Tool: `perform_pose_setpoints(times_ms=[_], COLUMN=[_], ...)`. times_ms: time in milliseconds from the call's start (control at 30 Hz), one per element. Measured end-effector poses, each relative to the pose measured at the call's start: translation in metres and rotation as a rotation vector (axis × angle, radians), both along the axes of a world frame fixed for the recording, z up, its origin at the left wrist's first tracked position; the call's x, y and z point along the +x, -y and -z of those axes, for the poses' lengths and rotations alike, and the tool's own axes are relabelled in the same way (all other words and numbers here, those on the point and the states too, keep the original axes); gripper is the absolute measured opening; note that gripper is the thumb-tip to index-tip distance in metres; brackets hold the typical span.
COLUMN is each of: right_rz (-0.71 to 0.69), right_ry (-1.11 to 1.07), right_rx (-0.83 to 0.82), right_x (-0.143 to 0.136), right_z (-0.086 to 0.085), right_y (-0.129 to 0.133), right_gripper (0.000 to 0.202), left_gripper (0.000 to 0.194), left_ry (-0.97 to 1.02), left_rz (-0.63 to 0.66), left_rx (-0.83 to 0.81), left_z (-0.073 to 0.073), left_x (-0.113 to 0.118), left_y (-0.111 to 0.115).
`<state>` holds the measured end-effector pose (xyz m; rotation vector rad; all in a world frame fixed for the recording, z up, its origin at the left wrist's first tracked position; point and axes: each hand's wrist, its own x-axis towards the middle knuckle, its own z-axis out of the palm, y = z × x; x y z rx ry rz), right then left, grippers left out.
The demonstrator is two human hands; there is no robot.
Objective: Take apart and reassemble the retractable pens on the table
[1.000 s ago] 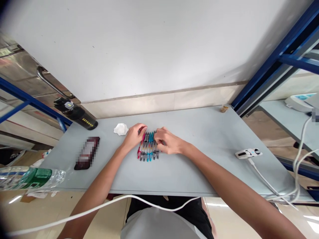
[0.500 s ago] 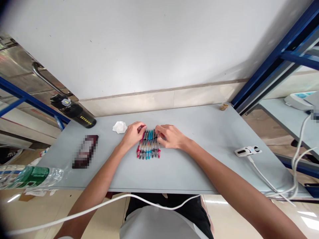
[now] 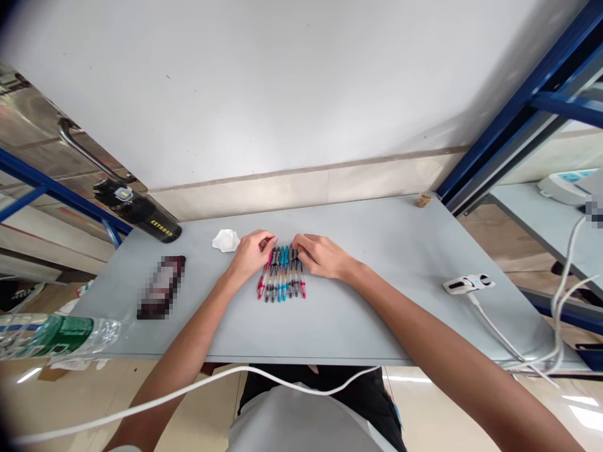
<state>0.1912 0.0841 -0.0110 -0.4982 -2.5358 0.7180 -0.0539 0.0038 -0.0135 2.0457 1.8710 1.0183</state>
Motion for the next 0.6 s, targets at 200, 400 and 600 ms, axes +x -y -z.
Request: perform_pose_setpoints(times_ms=[200, 400, 600], right_rz=[0.009, 0.001, 0.002], right_ry=[0.006, -0.011, -0.027], right_rx=[-0.018, 0.022, 0.098], right_x=[0.0029, 0.0013, 0.0013], right_z=[-0.0001, 0.0008, 0.0002], right_y=[-0.0029, -0.0018, -0.003], right_gripper=[0.018, 0.019, 0.019], left_gripper=[0.021, 0.026, 0.026], left_ry=[0.003, 0.022, 0.04], left_rz=[-0.014, -0.049, -0.057], left_rx=[0.031, -0.005, 0.008], left_z=[0.002, -0.0019, -0.0042], left_x=[-0.0035, -0.0003, -0.0008], left_y=[-0.0017, 0.0008, 0.0011])
